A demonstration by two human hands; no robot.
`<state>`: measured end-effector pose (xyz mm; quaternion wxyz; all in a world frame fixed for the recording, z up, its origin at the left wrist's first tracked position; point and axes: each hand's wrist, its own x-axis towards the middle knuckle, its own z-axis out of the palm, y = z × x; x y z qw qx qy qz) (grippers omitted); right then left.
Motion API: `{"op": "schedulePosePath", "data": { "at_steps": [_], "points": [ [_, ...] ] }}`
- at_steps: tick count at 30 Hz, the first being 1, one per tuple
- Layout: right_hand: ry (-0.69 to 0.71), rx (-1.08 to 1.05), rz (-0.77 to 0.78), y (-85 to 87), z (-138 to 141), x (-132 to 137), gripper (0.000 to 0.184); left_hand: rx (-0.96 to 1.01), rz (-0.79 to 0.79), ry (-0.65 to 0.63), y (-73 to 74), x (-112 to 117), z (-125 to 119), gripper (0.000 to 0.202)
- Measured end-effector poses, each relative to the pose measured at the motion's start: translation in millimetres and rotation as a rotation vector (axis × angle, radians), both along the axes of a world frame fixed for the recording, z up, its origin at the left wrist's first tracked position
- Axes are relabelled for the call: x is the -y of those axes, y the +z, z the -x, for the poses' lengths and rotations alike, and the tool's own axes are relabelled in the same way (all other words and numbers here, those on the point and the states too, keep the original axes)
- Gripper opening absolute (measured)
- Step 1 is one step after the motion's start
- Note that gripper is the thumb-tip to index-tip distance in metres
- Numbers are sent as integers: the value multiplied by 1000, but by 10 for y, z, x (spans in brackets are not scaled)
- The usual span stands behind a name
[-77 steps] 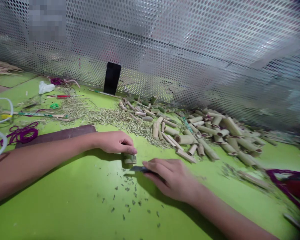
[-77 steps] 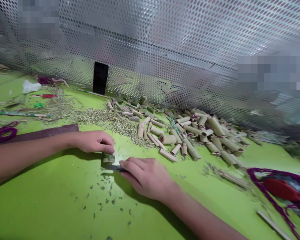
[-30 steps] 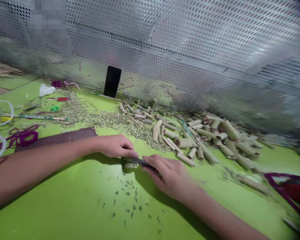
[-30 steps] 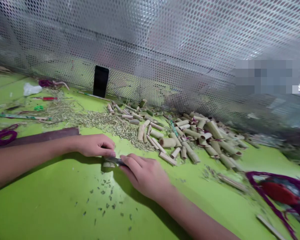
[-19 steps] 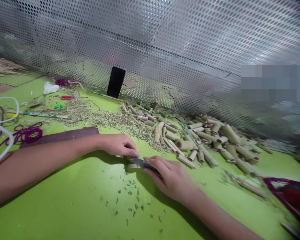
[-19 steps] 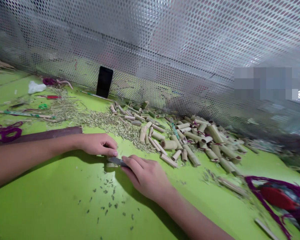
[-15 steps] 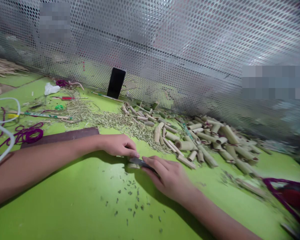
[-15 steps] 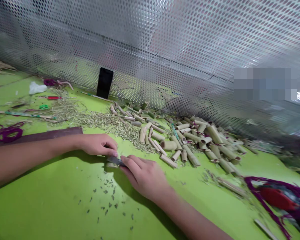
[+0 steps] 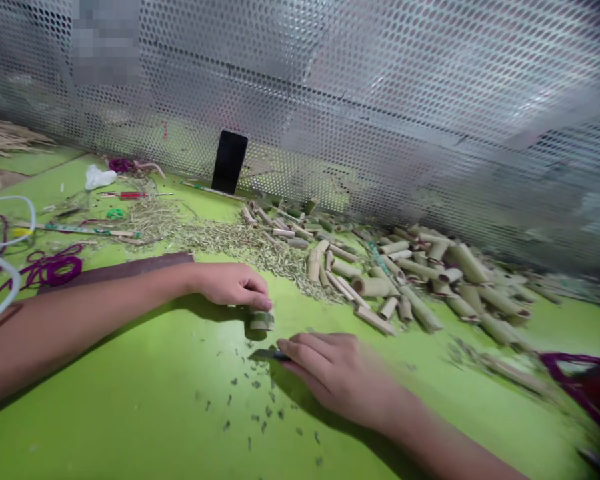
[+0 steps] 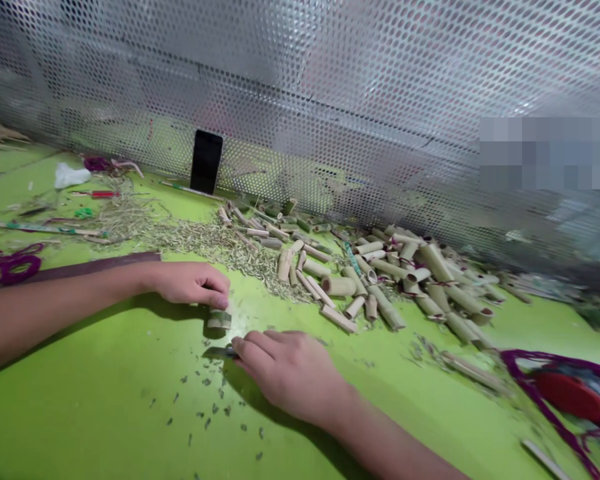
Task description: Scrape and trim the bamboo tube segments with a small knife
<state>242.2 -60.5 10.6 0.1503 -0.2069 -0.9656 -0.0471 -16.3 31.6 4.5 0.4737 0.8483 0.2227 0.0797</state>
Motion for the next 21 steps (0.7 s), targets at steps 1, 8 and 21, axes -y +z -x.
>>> {"op": "schedulePosePath", "data": {
  "at_steps": [1, 8, 21],
  "points": [
    [3, -16, -8, -1, -15, -2, 28, 4, 4, 0, 3, 0, 2, 42],
    [-116, -126, -156, -2, -13, -110, 31, -7, 0, 3, 1, 11, -21, 41],
    [-129, -93, -43, 2, 37, -126, 28, 23, -17, 17, -29, 30, -52, 40]
  ]
}}
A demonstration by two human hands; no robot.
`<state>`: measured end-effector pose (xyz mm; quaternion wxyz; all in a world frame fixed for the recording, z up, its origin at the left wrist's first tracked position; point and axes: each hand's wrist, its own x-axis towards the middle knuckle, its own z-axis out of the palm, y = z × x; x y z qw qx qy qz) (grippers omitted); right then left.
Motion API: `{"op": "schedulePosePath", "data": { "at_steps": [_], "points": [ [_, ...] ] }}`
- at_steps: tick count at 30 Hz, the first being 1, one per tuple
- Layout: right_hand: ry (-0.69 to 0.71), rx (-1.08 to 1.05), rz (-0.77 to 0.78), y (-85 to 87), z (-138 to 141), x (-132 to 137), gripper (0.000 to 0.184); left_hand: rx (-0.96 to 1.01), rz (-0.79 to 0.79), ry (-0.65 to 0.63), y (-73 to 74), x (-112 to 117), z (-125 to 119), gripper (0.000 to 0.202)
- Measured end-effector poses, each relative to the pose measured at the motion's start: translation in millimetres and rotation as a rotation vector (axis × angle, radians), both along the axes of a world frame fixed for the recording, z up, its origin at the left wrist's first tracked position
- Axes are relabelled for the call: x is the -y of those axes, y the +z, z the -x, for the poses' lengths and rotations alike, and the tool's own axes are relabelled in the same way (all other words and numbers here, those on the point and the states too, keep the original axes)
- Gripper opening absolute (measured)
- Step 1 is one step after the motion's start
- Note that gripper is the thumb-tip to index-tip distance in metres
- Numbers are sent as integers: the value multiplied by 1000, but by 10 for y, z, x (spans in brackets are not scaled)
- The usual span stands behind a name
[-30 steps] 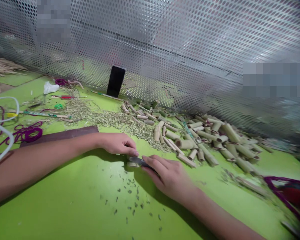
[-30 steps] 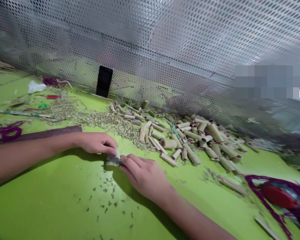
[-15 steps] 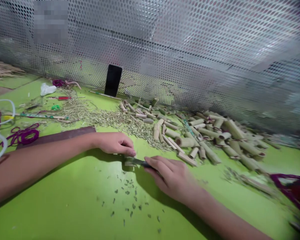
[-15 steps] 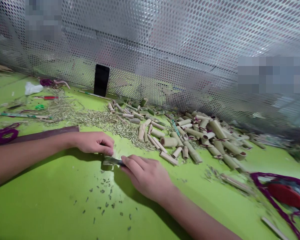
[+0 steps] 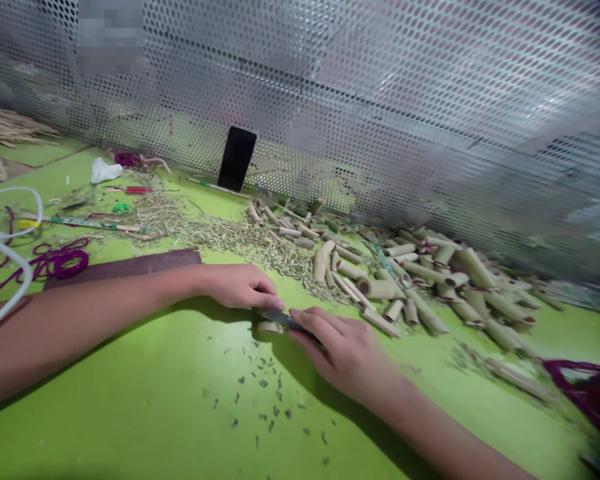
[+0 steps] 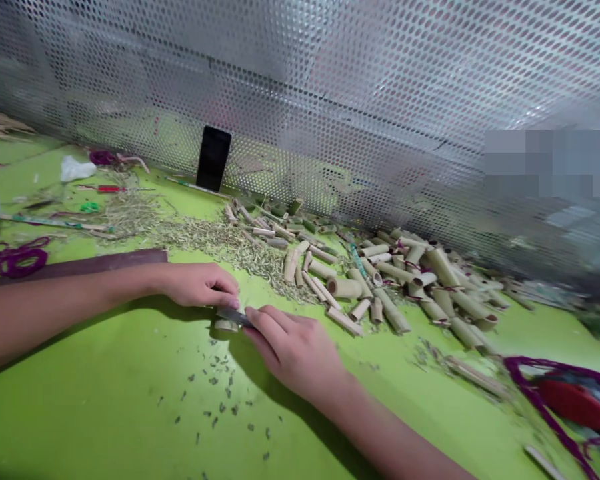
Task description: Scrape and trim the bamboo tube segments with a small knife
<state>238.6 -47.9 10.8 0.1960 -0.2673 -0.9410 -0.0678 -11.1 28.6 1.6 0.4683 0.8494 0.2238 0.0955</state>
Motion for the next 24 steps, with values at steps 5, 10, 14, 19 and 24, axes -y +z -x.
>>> {"op": "schedulePosePath", "data": {
  "at_steps": [5, 10, 14, 19, 24],
  "points": [
    [21, -9, 63, -7, -20, -12, 27, -4, -11, -15, 5, 1, 5, 43],
    [28, -27, 142, 7, -47, 0, 27, -7, -13, -17, -14, 6, 20, 48],
    [19, -11, 184, 21, -97, 12, 23, -2, -1, -18, -13, 10, 31, 46],
    [20, 38, 252, 46, -156, 4, 17, 24, 9, -24, -10, 2, 35, 44],
    [128, 107, 235, 54, -185, 11, 19, 11, 0, -9, -6, -19, 45, 41]
  ]
}}
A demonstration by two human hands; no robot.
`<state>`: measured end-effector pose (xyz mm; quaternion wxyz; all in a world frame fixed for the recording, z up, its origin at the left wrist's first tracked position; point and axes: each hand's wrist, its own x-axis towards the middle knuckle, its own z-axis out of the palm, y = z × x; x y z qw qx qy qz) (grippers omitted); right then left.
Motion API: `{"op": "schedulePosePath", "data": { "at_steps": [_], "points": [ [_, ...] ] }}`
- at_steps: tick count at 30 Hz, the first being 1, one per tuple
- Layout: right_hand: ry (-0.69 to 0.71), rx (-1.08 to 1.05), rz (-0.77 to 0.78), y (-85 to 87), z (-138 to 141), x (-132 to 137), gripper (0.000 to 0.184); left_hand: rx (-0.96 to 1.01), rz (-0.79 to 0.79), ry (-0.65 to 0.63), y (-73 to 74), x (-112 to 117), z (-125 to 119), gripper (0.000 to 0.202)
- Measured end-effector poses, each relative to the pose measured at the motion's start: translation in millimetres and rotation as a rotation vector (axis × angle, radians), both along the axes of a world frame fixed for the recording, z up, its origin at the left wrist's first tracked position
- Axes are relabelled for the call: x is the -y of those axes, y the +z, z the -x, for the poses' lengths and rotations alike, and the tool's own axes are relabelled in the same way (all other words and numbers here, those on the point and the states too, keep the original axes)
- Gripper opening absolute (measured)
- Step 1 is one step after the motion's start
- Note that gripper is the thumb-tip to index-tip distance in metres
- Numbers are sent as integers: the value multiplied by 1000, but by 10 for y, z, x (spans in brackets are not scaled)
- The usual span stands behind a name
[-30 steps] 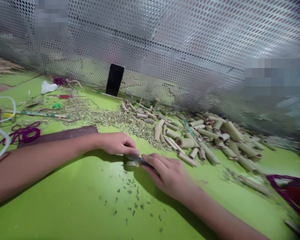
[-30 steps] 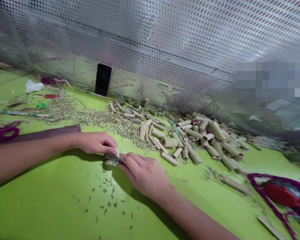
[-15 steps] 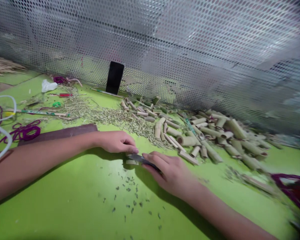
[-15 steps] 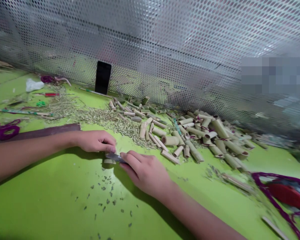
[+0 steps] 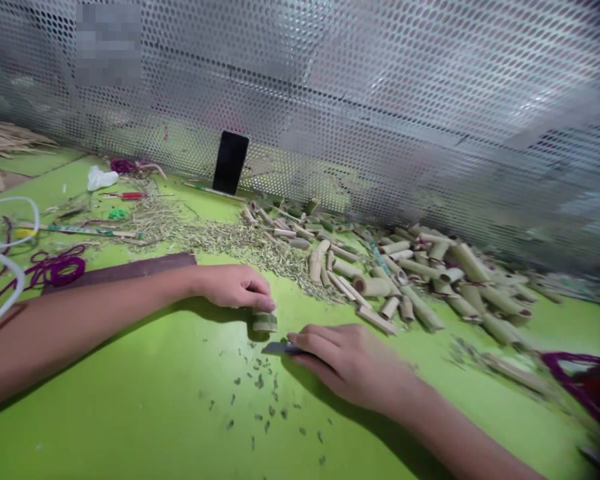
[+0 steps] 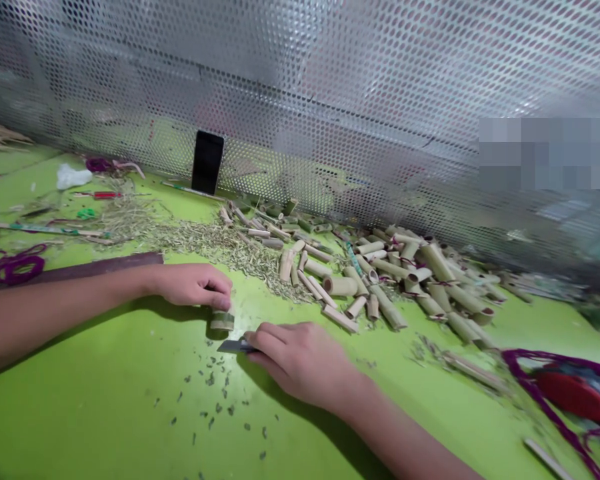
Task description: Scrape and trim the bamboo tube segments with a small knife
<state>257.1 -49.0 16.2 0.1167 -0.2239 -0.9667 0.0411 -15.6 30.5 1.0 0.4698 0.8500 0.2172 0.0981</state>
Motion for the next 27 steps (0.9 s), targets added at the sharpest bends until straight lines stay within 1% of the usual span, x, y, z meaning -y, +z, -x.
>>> {"op": "schedulePosePath", "data": {
  "at_steps": [2, 5, 8, 11, 18, 22, 27],
  "points": [
    [5, -42, -58, -11, 3, -3, 19, 5, 8, 11, -4, -5, -2, 43],
    [-42, -137, -156, -33, 37, -19, 17, 4, 19, 16, -15, -6, -15, 47],
    [-95, -143, -213, -48, 96, -33, 18, 7, 13, 7, -22, 0, -34, 48],
    [-109, -126, -241, -56, 142, -37, 22, 10, 15, 13, -24, 11, -51, 49],
    [-111, -111, -207, -64, 130, -23, 17, 29, 0, 45, -39, 33, -62, 55],
    [-117, -102, -180, -47, 119, -10, 19, 29, -20, 54, -40, 42, -65, 56],
    [-117, -114, -133, -21, 113, 3, 24, 1, 3, 50, -12, 62, -61, 57]
  ]
}}
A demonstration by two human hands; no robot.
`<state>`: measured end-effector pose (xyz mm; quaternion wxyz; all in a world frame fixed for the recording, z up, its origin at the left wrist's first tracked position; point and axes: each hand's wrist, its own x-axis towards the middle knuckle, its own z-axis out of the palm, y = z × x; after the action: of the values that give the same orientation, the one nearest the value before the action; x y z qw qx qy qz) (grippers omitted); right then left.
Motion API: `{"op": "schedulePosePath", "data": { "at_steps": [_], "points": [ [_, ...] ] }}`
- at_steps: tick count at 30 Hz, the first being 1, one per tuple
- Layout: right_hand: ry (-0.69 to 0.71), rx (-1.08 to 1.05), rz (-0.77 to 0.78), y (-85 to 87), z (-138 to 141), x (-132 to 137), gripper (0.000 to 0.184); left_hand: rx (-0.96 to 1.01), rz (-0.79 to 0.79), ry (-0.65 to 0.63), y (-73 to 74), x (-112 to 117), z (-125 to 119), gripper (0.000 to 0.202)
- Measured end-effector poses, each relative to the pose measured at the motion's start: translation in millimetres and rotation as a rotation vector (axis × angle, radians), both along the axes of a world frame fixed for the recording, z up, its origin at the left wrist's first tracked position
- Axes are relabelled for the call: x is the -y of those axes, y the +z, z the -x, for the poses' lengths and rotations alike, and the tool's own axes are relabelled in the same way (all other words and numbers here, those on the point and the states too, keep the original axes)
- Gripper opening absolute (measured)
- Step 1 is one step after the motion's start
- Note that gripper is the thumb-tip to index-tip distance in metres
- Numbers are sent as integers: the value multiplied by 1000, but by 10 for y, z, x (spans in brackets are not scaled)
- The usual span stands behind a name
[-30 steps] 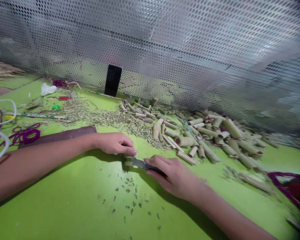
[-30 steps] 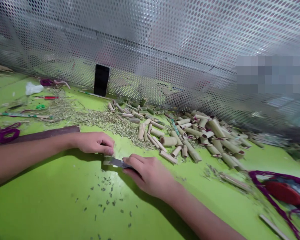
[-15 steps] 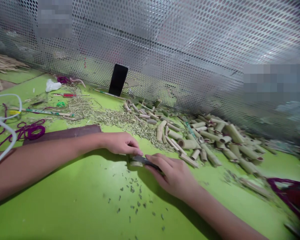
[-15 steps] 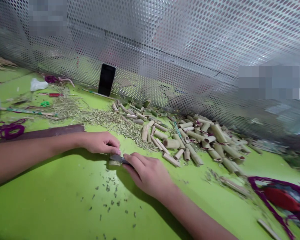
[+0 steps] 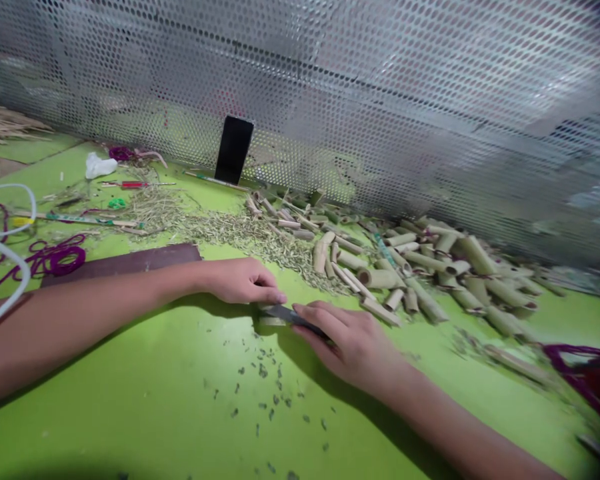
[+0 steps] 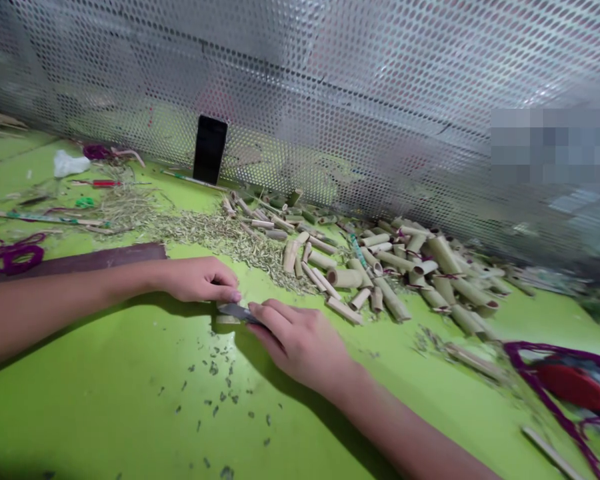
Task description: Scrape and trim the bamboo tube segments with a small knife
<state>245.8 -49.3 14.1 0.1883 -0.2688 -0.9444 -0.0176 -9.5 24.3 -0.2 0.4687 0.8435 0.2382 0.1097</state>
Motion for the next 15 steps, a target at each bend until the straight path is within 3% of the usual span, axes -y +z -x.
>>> {"op": "schedulePosePath", "data": {
  "at_steps": [7, 15],
  "points": [
    [131, 57, 0, -19, -65, 20, 27, -24, -5, 6, 6, -11, 35, 51],
    [10, -41, -143, -23, -5, -37, 23, -15, -12, -21, -11, -31, 26, 50]
  ]
}}
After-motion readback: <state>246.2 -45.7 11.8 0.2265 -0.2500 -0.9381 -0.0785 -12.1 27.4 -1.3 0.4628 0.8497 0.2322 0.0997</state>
